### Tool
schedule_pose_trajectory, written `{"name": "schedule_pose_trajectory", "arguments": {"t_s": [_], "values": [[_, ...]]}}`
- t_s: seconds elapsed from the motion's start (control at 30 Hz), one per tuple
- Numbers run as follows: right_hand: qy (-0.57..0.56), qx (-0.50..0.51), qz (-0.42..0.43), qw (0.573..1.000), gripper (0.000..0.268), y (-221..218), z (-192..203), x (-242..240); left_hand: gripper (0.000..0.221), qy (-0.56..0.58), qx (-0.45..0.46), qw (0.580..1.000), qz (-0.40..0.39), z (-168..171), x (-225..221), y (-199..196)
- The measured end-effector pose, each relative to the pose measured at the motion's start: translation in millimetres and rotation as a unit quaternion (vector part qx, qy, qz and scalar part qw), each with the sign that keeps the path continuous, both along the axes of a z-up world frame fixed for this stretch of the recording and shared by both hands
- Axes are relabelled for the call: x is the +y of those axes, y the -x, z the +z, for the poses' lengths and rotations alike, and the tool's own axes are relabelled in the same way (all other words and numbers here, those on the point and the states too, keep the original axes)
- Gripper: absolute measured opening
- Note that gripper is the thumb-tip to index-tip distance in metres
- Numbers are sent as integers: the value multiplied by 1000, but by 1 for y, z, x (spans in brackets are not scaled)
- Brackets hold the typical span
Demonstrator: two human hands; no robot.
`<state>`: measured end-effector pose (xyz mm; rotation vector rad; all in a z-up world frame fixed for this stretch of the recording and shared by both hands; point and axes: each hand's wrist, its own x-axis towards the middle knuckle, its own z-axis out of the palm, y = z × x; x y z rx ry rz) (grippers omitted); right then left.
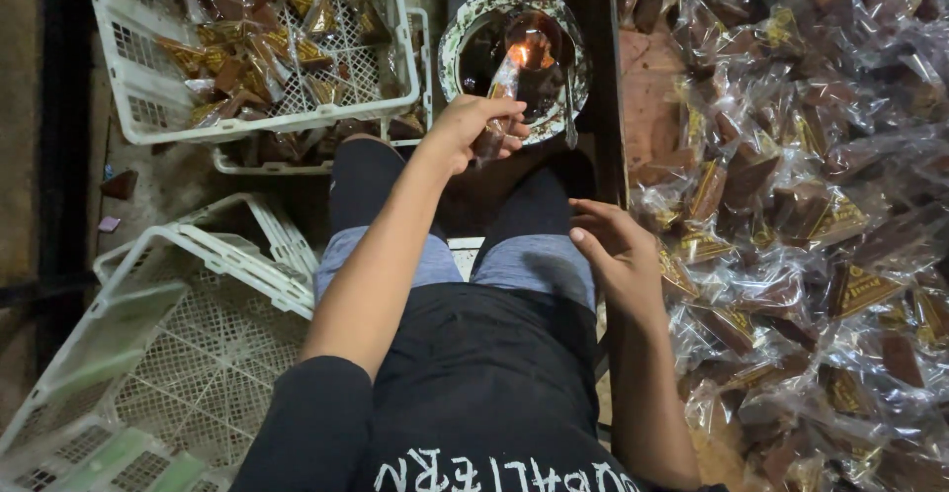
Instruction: Sealing plastic bags of snacks using a candle flame as a heat source.
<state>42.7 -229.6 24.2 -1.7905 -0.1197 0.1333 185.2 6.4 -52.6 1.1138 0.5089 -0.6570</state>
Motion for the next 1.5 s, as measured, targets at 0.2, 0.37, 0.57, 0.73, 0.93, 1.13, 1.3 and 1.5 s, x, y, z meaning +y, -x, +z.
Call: {"name": "schedule_pose_trajectory", "arguments": {"t_s": [0.2, 0.37, 0.57, 0.73, 0.93, 1.13, 1.3, 1.5], "values": [[11, -1, 15, 1000, 34, -1, -12, 0, 33, -2, -1, 1000, -5, -8, 0, 0], [15, 4, 2, 1000, 32, 2, -9, 7, 31, -2, -19, 1000, 5, -7, -3, 7], [30, 18, -71, 997, 21, -3, -9, 27, 26, 8, -107, 994, 29, 2, -21, 55], [-21, 21, -134, 991, 23, -10, -1, 64, 21, -137, -228, 962, -60, 40, -23, 114], [-156, -12, -120, 980, 9, -1, -12, 74, 46, -233, -264, 931, -98, 57, -7, 136], [-199, -12, -119, 973, 12, 23, -14, 77, 73, -231, -308, 922, -28, 67, -6, 147], [-221, 96, -209, 948, 29, 24, -20, 80, 71, -242, -481, 842, -26, 72, -12, 152], [-146, 116, -98, 978, 56, 26, -4, 63, 39, -288, -399, 856, 162, 100, 36, 131]]}}
